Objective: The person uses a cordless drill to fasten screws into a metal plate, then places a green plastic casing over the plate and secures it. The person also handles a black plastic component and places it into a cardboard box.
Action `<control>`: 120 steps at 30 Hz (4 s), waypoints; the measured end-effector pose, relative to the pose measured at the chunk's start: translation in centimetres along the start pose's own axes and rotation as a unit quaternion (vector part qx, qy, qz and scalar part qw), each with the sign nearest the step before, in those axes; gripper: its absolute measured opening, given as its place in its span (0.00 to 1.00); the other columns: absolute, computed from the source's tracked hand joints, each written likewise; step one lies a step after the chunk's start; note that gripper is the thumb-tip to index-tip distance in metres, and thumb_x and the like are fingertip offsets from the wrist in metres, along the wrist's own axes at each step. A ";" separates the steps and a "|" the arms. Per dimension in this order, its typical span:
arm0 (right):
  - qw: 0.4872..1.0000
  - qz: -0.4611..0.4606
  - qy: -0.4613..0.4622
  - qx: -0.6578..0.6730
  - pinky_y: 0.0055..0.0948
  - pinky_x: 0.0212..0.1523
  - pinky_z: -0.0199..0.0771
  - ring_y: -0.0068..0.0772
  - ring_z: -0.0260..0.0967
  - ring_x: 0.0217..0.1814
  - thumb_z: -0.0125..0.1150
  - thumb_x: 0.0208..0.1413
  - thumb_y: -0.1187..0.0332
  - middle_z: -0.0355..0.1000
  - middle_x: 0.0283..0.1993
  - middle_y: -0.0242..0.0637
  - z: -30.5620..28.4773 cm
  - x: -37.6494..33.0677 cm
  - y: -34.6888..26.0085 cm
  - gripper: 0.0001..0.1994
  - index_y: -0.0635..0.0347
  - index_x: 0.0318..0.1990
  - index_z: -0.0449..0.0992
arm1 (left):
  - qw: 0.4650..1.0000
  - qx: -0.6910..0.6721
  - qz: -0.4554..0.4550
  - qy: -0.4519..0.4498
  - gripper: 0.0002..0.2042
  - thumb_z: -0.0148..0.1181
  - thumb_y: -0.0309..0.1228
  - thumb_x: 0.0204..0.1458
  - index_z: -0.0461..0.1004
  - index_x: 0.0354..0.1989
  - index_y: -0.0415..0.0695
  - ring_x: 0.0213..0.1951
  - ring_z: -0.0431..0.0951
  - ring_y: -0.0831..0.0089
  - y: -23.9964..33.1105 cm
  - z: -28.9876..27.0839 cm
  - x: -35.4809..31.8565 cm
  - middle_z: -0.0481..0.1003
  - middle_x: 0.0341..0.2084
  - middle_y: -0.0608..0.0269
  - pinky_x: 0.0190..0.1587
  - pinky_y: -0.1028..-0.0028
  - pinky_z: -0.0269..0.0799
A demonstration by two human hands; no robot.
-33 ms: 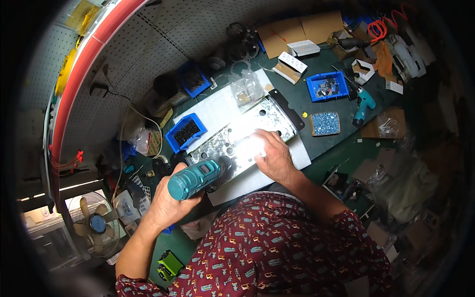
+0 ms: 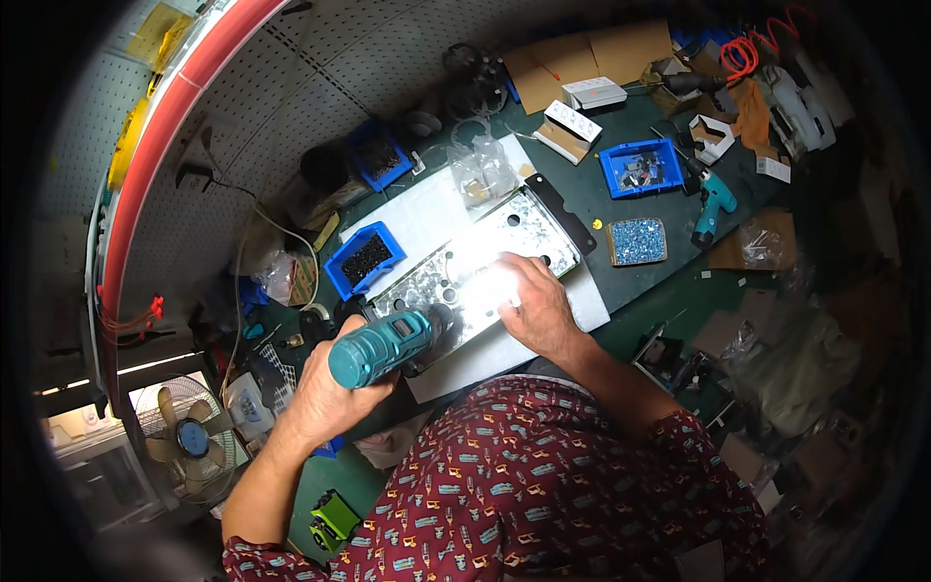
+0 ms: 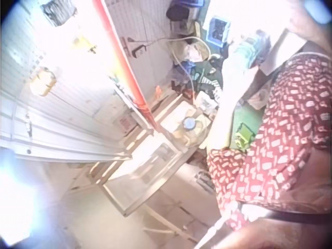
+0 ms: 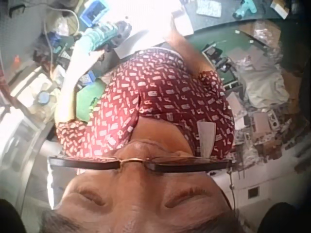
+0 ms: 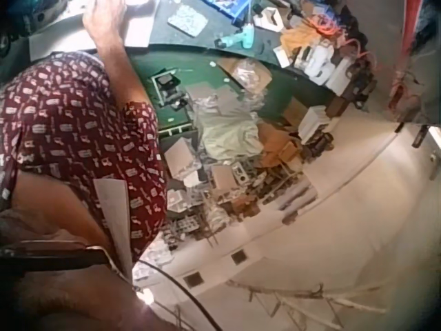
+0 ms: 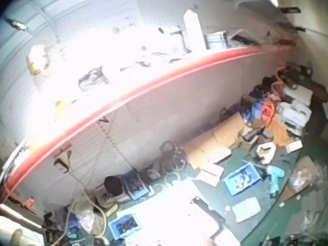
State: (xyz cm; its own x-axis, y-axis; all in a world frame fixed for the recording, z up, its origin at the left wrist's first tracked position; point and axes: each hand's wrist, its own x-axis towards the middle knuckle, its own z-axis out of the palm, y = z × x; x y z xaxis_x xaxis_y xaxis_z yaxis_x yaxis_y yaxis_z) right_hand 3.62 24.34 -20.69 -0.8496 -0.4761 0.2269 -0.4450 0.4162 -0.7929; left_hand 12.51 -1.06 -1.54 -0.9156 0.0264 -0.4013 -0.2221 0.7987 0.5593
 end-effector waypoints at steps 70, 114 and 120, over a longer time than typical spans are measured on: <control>0.986 0.099 0.124 0.051 0.25 0.38 0.75 0.25 0.75 0.35 0.67 0.56 0.77 0.80 0.37 0.37 3.8 -1.2 -1.9 0.07 0.66 0.42 0.82 | 0.972 0.018 -0.071 0.221 0.31 0.69 0.24 0.43 0.69 0.60 0.39 0.55 0.73 0.41 -28.5 25.8 -3.9 0.75 0.50 0.44 0.58 0.51 0.67; 0.975 0.035 0.204 -0.083 0.36 0.38 0.79 0.40 0.79 0.34 0.60 0.70 0.66 0.79 0.37 0.43 7.5 -0.1 -1.3 0.09 0.63 0.48 0.74 | 0.926 -0.271 0.114 0.236 0.73 0.91 0.37 0.21 0.38 0.75 0.38 0.69 0.64 0.42 -20.7 21.8 4.1 0.61 0.68 0.37 0.72 0.53 0.62; 0.979 0.054 0.192 -0.046 0.33 0.38 0.78 0.36 0.79 0.34 0.62 0.68 0.69 0.79 0.38 0.42 7.0 -0.6 -0.5 0.08 0.64 0.47 0.74 | 0.932 -0.295 0.084 0.195 0.74 0.90 0.40 0.24 0.35 0.76 0.37 0.70 0.63 0.41 -20.5 21.2 3.5 0.60 0.69 0.36 0.72 0.52 0.62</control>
State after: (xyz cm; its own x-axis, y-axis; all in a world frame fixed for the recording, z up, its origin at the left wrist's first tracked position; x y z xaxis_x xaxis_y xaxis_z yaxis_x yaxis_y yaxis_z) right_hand 6.35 18.99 -24.37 -0.9288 -0.1074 0.3546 -0.3559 0.5249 -0.7732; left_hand 21.00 -4.56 -29.77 -0.9807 -0.1911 -0.0418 -0.1044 0.3307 0.9380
